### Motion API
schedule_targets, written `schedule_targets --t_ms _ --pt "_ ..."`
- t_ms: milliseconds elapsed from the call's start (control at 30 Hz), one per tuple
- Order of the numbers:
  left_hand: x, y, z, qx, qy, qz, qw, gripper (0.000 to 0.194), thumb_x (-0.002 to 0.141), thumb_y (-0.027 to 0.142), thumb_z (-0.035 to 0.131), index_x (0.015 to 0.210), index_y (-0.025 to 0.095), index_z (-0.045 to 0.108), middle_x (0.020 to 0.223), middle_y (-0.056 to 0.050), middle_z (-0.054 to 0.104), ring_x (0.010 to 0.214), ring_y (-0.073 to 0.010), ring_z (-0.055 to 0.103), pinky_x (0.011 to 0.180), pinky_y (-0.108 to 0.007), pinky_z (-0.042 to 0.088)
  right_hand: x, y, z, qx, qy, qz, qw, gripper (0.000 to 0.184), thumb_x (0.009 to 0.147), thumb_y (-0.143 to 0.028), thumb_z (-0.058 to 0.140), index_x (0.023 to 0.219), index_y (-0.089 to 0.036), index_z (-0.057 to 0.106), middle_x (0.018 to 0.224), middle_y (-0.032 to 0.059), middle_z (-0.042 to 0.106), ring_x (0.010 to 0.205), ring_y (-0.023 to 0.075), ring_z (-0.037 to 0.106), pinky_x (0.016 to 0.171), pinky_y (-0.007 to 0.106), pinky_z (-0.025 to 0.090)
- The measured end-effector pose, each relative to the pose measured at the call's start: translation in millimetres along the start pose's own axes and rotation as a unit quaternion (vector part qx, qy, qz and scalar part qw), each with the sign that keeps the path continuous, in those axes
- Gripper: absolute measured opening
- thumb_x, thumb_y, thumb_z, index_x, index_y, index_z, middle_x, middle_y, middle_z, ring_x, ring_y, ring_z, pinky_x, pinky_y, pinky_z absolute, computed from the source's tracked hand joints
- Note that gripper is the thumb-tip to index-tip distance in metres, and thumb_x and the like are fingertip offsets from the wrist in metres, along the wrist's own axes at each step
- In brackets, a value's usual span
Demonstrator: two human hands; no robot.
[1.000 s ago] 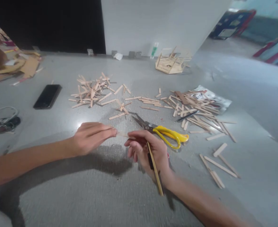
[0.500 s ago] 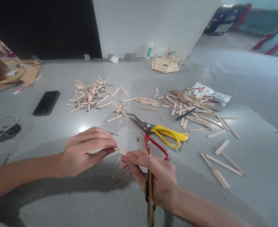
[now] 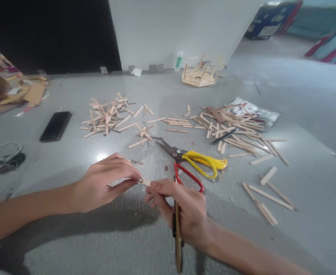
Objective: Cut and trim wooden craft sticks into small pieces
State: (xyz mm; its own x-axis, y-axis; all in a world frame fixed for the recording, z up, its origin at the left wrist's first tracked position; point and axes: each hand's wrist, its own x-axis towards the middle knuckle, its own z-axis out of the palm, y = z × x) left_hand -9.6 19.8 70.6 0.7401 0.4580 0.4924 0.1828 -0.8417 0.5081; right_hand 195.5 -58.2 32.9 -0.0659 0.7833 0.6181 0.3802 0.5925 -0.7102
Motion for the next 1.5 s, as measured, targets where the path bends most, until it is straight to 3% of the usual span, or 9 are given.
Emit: schedule_targets --t_ms 133,233,367,500,600,933,1133,1367,1500 --pt "2 4 -5.1 -0.056 -0.042 -0.088 0.994 0.009 0.098 0.017 0.055 0.092 0.016 0.063 0.086 -0.003 0.071 0.080 -0.0129 0.064 0.079 -0.026 0.046 -4 5 -3 -0.013 -0.044 -0.036 0.998 0.042 0.086 0.001 0.060 0.116 -0.028 0.061 0.084 0.0008 0.077 0.066 0.0151 0.075 0.054 0.021 0.063" --pt "5 7 -8.9 -0.101 -0.077 -0.190 0.974 0.018 0.099 0.027 0.052 0.089 0.016 0.063 0.078 -0.001 0.067 0.067 -0.0106 0.058 0.062 -0.021 0.044 -6 7 -4 -0.022 -0.069 -0.051 0.996 0.042 0.087 0.000 0.058 0.119 -0.027 0.061 0.087 0.0012 0.077 0.072 0.0152 0.075 0.060 0.023 0.064" --pt "4 5 -8.8 -0.117 -0.083 -0.240 0.960 0.028 0.101 0.038 0.048 0.089 0.017 0.061 0.073 0.001 0.062 0.058 -0.0088 0.051 0.050 -0.018 0.038 -6 7 -3 -0.044 -0.048 -0.052 0.996 0.041 0.087 -0.001 0.060 0.117 -0.028 0.060 0.085 0.0000 0.077 0.068 0.0147 0.075 0.057 0.022 0.063" --pt "0 -1 -2.8 -0.071 -0.013 -0.177 0.982 0.018 0.101 0.027 0.050 0.098 0.017 0.064 0.093 -0.005 0.072 0.085 -0.0147 0.065 0.074 -0.024 0.049 -5 7 -3 -0.063 -0.022 -0.051 0.996 0.043 0.085 0.001 0.062 0.115 -0.029 0.061 0.081 -0.0007 0.077 0.066 0.0158 0.075 0.055 0.022 0.063" --pt "-1 -2 0.1 -0.060 0.003 -0.101 0.993 0.013 0.099 0.018 0.053 0.099 0.017 0.065 0.098 -0.005 0.074 0.092 -0.0152 0.067 0.087 -0.029 0.048 -3 5 -1 -0.046 -0.027 -0.038 0.998 0.041 0.085 0.000 0.062 0.113 -0.030 0.062 0.079 -0.0012 0.077 0.063 0.0168 0.075 0.053 0.024 0.062" --pt "12 -4 -14.0 -0.106 -0.141 -0.156 0.972 0.011 0.094 0.022 0.063 0.092 0.020 0.074 0.084 0.001 0.076 0.077 -0.0123 0.067 0.074 -0.022 0.047 7 2 2 0.123 -0.067 0.155 0.978 0.012 0.097 -0.019 0.053 0.091 -0.028 0.057 0.061 -0.0045 0.069 0.046 0.0121 0.066 0.043 0.021 0.054" --pt "10 -4 -13.0 -0.132 -0.141 -0.119 0.974 0.012 0.093 0.020 0.063 0.090 0.020 0.074 0.082 0.001 0.076 0.077 -0.0125 0.067 0.075 -0.022 0.047 -1 8 1 0.210 -0.095 0.208 0.950 0.008 0.098 -0.023 0.054 0.093 -0.029 0.057 0.066 -0.0036 0.070 0.049 0.0133 0.067 0.045 0.024 0.055" --pt "5 -4 -9.8 -0.095 -0.116 -0.041 0.988 0.014 0.096 0.018 0.056 0.091 0.017 0.069 0.081 -0.001 0.074 0.075 -0.0127 0.063 0.086 -0.027 0.046 3 5 7 0.269 -0.069 0.240 0.930 0.007 0.096 -0.025 0.057 0.090 -0.024 0.055 0.070 -0.0025 0.070 0.046 0.0121 0.066 0.041 0.022 0.054" --pt "5 0 -11.7 -0.069 -0.129 -0.051 0.988 0.014 0.095 0.016 0.053 0.085 0.016 0.063 0.077 -0.001 0.068 0.074 -0.0125 0.057 0.081 -0.025 0.044 -1 5 8 0.278 -0.083 0.242 0.926 0.006 0.096 -0.025 0.057 0.091 -0.024 0.055 0.071 -0.0021 0.070 0.049 0.0121 0.067 0.044 0.023 0.056"
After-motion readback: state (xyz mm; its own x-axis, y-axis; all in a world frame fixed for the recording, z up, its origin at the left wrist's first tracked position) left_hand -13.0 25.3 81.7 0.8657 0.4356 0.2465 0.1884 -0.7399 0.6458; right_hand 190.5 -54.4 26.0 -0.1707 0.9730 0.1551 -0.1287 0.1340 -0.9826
